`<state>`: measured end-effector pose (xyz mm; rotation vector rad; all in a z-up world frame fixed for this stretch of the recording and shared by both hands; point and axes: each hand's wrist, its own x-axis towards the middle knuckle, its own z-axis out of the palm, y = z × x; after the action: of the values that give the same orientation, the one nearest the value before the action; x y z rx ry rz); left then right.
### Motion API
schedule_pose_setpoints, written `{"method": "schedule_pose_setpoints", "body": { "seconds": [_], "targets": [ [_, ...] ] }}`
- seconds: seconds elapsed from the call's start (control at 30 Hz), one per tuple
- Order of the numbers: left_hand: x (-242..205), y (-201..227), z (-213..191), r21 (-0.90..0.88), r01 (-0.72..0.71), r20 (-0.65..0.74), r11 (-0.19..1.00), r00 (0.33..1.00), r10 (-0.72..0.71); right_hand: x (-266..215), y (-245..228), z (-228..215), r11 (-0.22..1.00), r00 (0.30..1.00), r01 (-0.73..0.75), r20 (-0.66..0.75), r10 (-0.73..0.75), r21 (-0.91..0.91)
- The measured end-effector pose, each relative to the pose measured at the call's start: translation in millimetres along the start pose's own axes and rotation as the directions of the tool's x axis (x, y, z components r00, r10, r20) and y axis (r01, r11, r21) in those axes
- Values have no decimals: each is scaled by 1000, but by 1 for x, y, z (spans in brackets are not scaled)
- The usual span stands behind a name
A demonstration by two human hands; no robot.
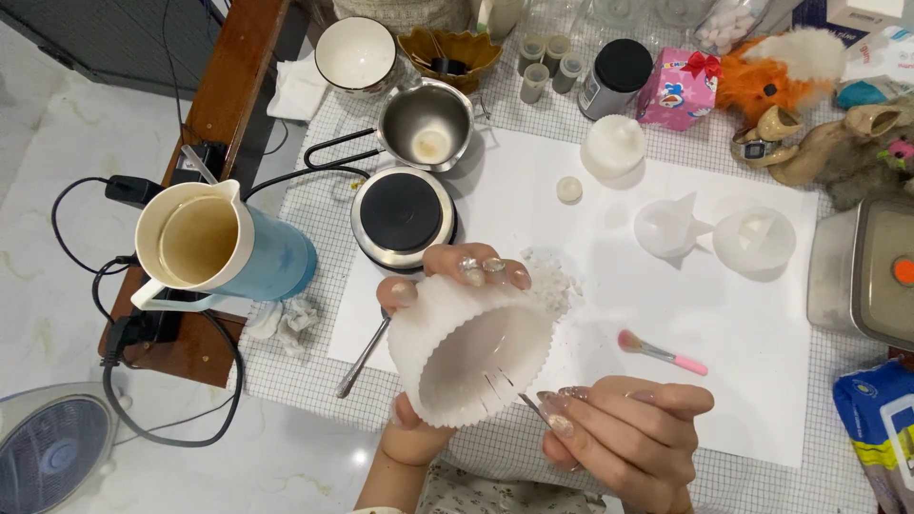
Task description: Detailing and cleaning a white wax bowl using a metal pick and a brush to remove excess material.
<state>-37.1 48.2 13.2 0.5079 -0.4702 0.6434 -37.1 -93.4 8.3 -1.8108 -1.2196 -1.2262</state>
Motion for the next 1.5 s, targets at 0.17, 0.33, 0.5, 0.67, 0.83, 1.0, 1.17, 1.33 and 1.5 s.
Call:
{"method": "schedule_pose_setpoints", "body": {
  "seconds": [0.17,0.33,0.5,0.67,0.83,1.0,1.17,1.33,1.5],
  "targets": [
    [3,5,-1,32,81,19,996,996,-82,5,2,4,999,999,35,-36,-36,-11],
    [4,12,20,71,37,51,997,998,-41,-3,-1,5,1000,999,1,48,-2,21],
    [6,20,15,85,41,125,996,991,-51,-23,4,15,997,999,41,-35,-39,58],
    [4,18,10,173,26,188,985,980,-59,-41,11,42,988,925,127,-370,-88,84],
    [3,-5,19,33,-242,65,970,969,240,-51,8,52,981,892,111,-451,-27,162],
    [3,4,10,75,-151,135,986,981,140,-82,3,70,995,827,-34,-556,83,98],
    [5,4,7,170,-11,179,985,984,-20,-70,8,71,985,825,-7,-556,103,172],
    [18,-45,-39,-59,-121,-120,991,986,113,-28,28,71,984,957,-131,-243,158,122],
    [33,-68,-63,-194,240,-704,951,641,-305,-7,43,40,948,946,-298,-101,309,113]
  ]
}}
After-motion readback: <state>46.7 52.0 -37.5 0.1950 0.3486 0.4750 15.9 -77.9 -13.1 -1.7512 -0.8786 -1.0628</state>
